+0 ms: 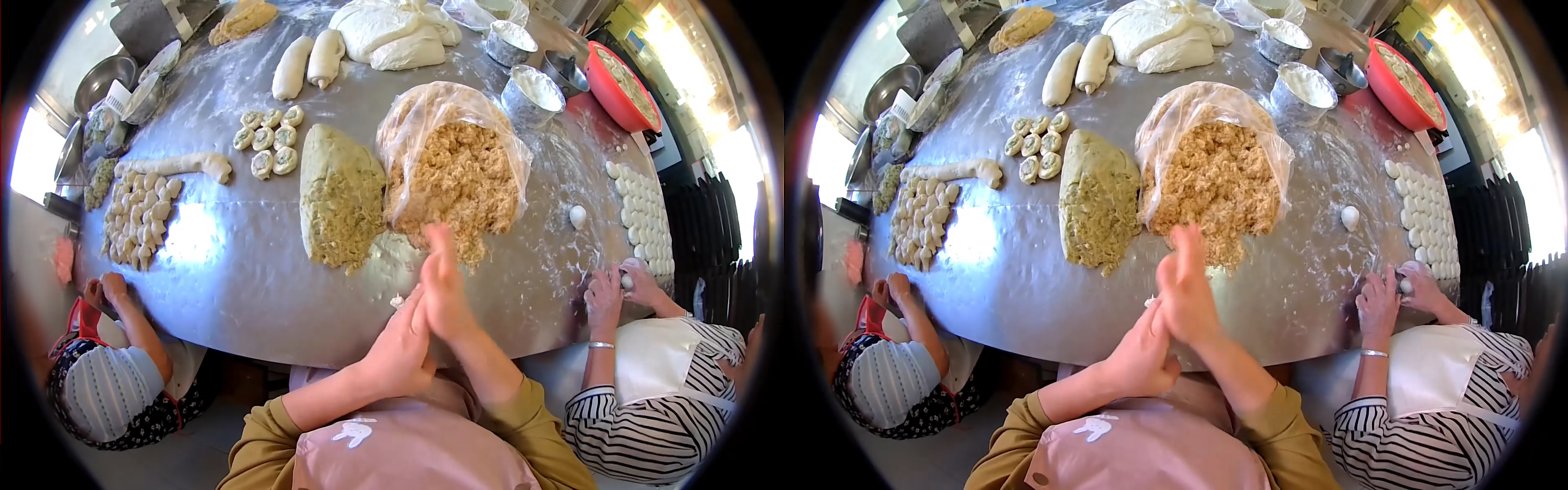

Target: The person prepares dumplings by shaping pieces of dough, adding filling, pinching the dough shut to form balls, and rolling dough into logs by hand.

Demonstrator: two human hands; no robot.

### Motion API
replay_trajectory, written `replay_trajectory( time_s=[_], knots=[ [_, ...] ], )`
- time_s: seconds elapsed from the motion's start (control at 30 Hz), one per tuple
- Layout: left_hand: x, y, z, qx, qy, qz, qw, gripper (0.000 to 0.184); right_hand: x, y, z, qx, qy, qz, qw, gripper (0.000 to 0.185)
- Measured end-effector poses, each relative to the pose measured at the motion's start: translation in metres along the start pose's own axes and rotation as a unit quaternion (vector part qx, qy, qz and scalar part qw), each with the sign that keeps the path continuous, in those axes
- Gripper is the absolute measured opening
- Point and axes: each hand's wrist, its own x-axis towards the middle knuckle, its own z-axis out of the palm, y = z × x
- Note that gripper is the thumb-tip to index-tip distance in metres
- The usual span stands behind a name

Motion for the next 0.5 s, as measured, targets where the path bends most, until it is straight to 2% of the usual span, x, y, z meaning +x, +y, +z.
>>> replay_trajectory(
  time_s=[0.07, 0.1, 0.13, 0.17, 0.2, 0.23, 0.27, 0.33, 0.37, 0.5],
  knots=[
    [0.002, -0.001, 0.002, 0.0, 0.018, -0.022, 1.0, 0.082, 0.006, 0.004, -0.004, -0.038, 0.047, 0.042, 0.997, 0.068],
    [0.006, -0.006, 0.0, 0.002, 0.034, -0.019, 0.999, 0.079, -0.002, -0.004, 0.002, -0.001, 0.018, -0.025, 1.0, 0.07],
    [0.01, -0.004, -0.008, 0.002, 0.045, -0.02, 0.999, 0.077, -0.014, -0.013, 0.004, 0.017, -0.01, -0.037, 0.999, 0.071],
    [0.017, 0.002, -0.021, 0.04, 0.073, 0.053, 0.995, 0.065, -0.022, -0.022, 0.005, 0.035, -0.038, -0.053, 0.997, 0.072],
    [0.016, -0.005, -0.024, 0.043, 0.055, -0.025, 0.997, 0.046, -0.025, -0.029, 0.007, 0.053, -0.067, -0.073, 0.994, 0.074],
    [0.013, -0.012, -0.027, 0.06, 0.06, -0.057, 0.995, 0.039, -0.026, -0.033, 0.012, 0.133, -0.019, -0.056, 0.989, 0.066],
    [0.011, -0.017, -0.028, 0.075, 0.065, -0.091, 0.991, 0.031, -0.026, -0.029, 0.008, 0.049, -0.019, -0.088, 0.995, 0.06],
    [0.007, -0.026, -0.026, 0.053, 0.103, -0.07, 0.991, 0.025, -0.02, -0.022, -0.001, -0.117, -0.019, -0.15, 0.982, 0.047],
    [0.005, -0.028, -0.026, 0.043, 0.122, -0.061, 0.99, 0.022, -0.02, -0.025, 0.0, -0.18, 0.038, -0.193, 0.964, 0.027],
    [0.007, -0.021, -0.021, -0.026, 0.191, -0.041, 0.98, 0.014, -0.027, -0.025, 0.004, -0.164, 0.053, -0.166, 0.971, 0.017]
  ],
)
